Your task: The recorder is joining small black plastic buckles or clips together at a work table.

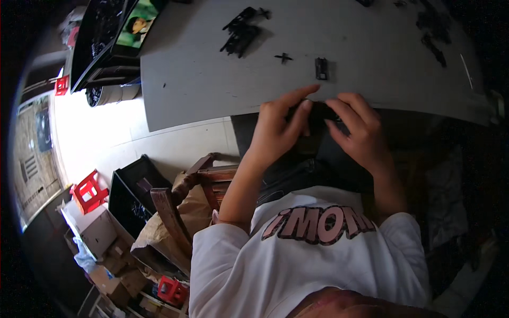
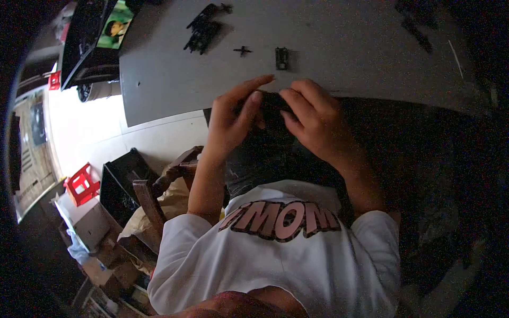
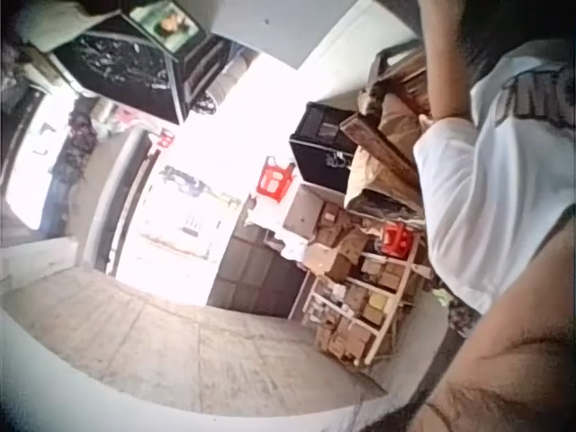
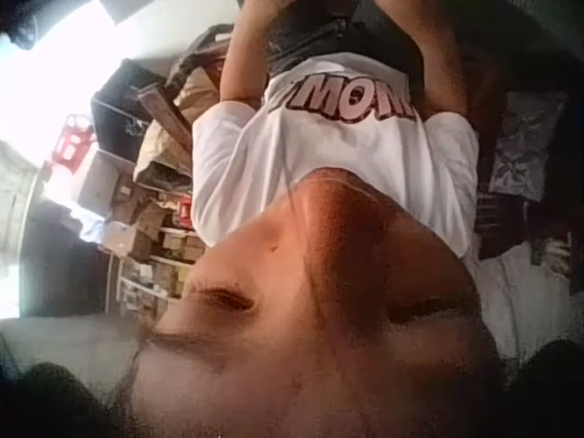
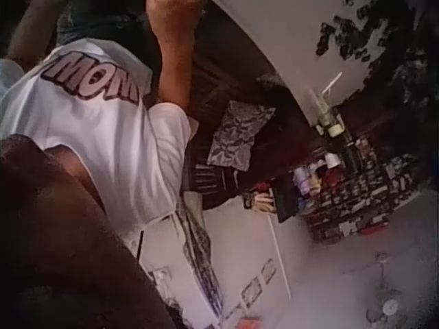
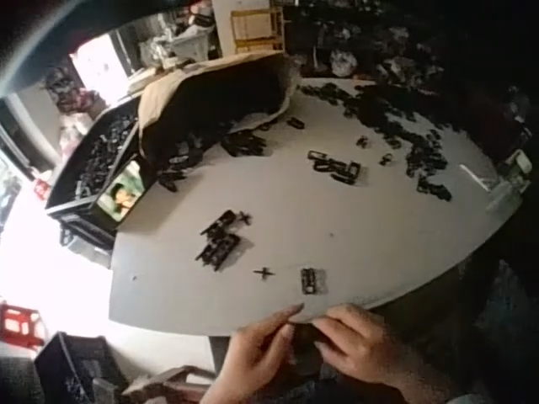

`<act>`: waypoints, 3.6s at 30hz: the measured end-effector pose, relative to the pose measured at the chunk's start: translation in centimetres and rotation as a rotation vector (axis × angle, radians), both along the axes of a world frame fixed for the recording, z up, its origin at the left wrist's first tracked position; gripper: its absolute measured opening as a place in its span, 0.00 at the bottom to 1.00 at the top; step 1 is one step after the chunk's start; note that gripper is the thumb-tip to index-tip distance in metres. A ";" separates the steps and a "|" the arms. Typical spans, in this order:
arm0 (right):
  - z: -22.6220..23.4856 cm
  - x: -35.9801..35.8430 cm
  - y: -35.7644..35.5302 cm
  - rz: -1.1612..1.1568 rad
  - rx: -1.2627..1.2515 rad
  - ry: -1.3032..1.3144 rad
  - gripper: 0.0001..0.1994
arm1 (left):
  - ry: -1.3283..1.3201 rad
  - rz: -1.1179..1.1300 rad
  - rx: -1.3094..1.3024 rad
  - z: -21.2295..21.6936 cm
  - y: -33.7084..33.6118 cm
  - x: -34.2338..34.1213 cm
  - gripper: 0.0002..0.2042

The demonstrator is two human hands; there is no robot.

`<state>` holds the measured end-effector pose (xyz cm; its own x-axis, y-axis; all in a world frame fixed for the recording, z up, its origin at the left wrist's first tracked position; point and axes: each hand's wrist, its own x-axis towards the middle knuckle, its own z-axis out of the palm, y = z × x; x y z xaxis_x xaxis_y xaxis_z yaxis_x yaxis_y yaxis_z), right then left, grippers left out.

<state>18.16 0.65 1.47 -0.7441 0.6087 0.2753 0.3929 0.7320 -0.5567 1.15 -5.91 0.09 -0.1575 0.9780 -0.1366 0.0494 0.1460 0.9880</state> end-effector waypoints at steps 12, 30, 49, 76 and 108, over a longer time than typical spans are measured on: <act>-0.1 0.0 -0.4 -0.041 0.063 -0.058 0.19 | 0.386 0.054 0.099 -0.8 0.4 0.9 0.11; -1.7 1.7 1.4 -0.020 -0.789 0.179 0.18 | -0.061 -0.049 0.145 -0.7 -0.4 0.2 0.13; -0.5 0.3 1.9 0.198 -0.765 0.236 0.15 | -0.193 0.041 0.157 0.1 -0.8 -0.2 0.13; -5.8 -1.4 21.6 -0.373 0.597 -0.179 0.14 | -0.146 0.285 0.220 -1.5 -0.1 -2.0 0.02; -3.1 -2.4 4.2 -0.459 -0.129 0.055 0.16 | 1.006 0.099 0.135 0.3 3.8 -5.3 0.20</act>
